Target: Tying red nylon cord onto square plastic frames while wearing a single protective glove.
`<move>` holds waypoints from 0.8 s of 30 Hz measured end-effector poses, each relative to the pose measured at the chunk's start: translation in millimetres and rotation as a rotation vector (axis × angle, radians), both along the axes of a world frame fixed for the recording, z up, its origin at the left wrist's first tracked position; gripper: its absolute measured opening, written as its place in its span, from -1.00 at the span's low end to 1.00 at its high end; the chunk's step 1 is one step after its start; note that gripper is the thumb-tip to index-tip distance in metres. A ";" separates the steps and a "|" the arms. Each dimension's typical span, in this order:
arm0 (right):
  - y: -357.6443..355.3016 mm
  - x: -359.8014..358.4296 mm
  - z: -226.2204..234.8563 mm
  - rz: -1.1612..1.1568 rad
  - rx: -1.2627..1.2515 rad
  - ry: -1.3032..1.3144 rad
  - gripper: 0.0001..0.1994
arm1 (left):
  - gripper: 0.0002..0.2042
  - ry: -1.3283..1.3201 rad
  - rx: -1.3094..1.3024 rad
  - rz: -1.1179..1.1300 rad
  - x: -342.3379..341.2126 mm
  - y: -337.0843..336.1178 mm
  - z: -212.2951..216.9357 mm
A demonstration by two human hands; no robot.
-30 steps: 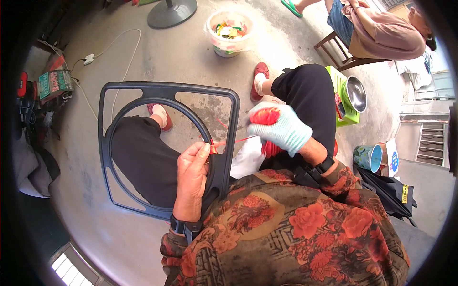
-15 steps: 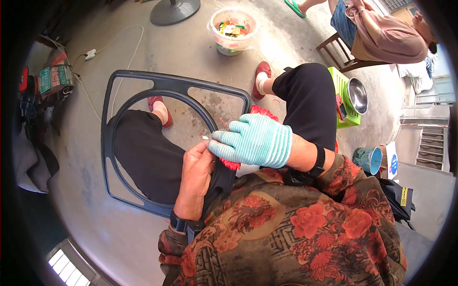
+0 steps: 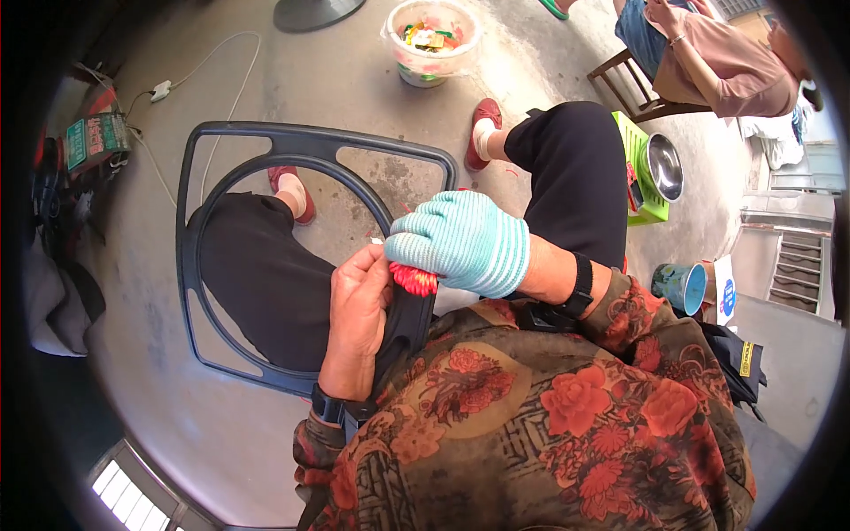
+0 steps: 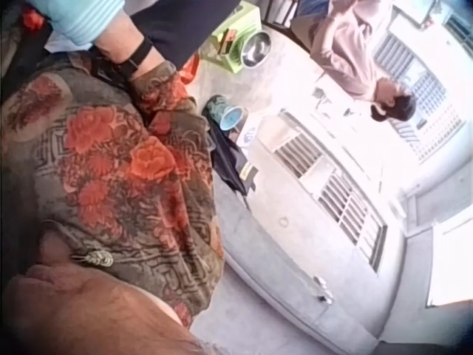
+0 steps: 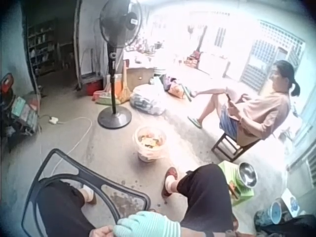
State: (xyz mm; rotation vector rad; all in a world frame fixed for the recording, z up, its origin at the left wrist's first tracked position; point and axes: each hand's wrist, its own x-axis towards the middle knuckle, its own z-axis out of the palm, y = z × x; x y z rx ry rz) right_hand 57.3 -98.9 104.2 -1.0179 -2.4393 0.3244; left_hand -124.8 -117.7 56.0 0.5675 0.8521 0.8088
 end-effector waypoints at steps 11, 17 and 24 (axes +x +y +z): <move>-29.7 100.1 -4.7 -0.078 -1.148 1.733 -0.69 | -0.85 -0.072 -0.051 -0.003 -9.2 3.3 4.0; -49.0 83.8 4.5 -0.500 -1.415 1.033 -0.75 | -0.83 -0.084 -0.025 -0.017 -9.0 2.6 9.9; -52.8 64.0 -20.8 -0.451 -1.388 0.692 -0.72 | -0.87 -0.071 -0.033 -0.006 -5.6 -0.7 11.9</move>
